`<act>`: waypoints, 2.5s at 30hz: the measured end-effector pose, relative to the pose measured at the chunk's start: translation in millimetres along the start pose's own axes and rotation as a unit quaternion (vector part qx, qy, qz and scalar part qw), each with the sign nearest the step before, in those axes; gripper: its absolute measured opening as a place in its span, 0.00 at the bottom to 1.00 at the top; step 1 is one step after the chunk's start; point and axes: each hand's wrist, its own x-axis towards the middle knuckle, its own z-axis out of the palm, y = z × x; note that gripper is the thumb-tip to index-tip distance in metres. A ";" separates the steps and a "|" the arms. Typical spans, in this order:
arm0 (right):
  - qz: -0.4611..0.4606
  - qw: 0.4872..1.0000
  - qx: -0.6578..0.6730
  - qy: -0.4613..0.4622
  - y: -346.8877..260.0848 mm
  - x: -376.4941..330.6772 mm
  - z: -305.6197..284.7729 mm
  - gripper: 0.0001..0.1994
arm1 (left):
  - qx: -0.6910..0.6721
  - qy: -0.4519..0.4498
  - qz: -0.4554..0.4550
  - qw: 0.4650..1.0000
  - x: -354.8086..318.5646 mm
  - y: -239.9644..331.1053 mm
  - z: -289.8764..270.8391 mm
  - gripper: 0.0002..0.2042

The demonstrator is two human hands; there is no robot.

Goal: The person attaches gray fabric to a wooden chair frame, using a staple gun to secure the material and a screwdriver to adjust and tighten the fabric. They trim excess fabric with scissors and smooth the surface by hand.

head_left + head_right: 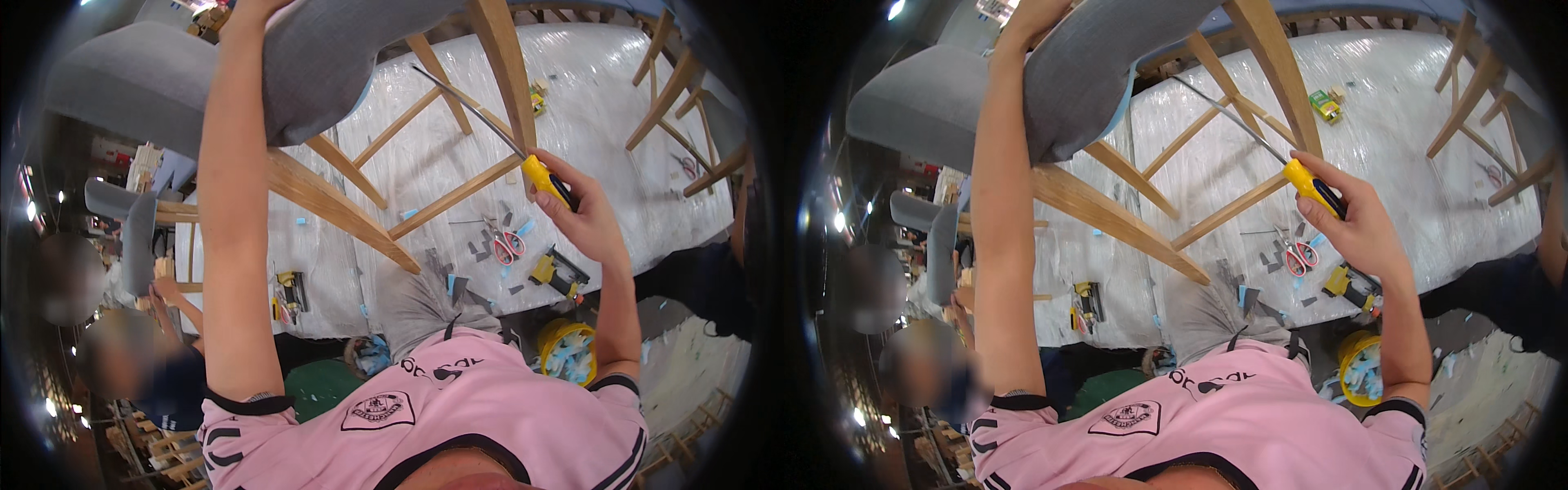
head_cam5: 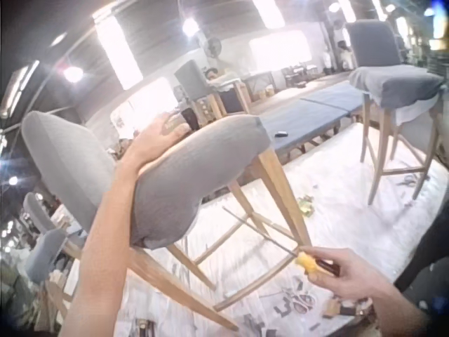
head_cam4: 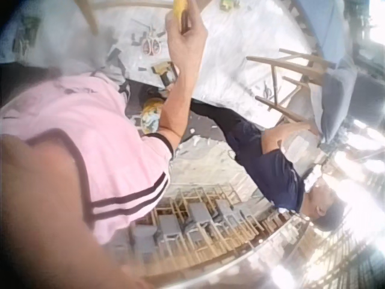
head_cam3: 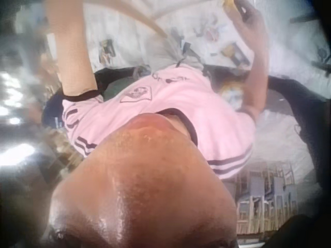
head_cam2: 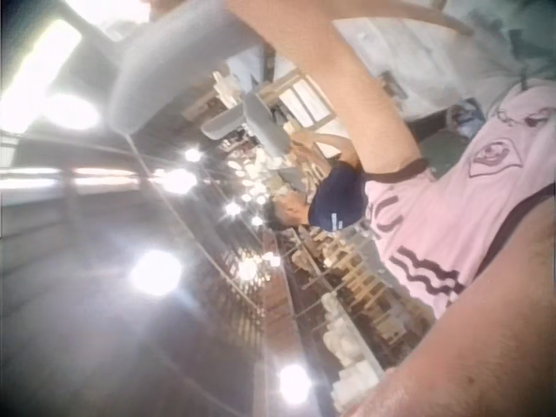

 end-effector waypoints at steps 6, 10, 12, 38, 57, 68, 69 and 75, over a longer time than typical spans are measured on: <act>-0.021 1.000 0.007 -0.006 -17.7 20.2 -12.4 0.26 | -0.186 -0.203 -0.007 0.961 20.4 -28.6 20.2 0.33; -0.012 0.999 0.033 0.026 -11.3 37.8 -2.4 0.25 | -0.176 -0.226 0.007 0.958 29.8 -28.6 25.9 0.34; -0.061 0.997 0.027 0.030 -0.2 48.0 3.4 0.26 | -0.166 -0.231 0.004 0.959 27.2 -27.4 24.2 0.34; -0.192 0.979 -0.061 0.041 10.0 128.3 12.8 0.21 | -0.156 -0.262 -0.007 0.952 33.6 -55.3 29.1 0.38; -0.087 0.955 -0.275 -0.066 -51.3 101.1 -10.6 0.30 | -0.116 -0.205 -0.017 0.972 16.3 -65.8 4.6 0.42; -0.069 0.989 -0.015 0.127 20.7 53.2 21.4 0.19 | 0.009 -0.136 0.021 0.990 -14.3 -32.5 14.9 0.54; -0.082 0.988 -0.005 0.131 22.5 58.8 26.2 0.19 | 0.010 -0.136 0.029 0.990 -13.4 -34.0 13.8 0.54; -0.176 0.978 -0.009 0.115 25.5 93.4 43.7 0.19 | 0.067 -0.095 0.109 0.987 -11.6 -49.5 20.1 0.48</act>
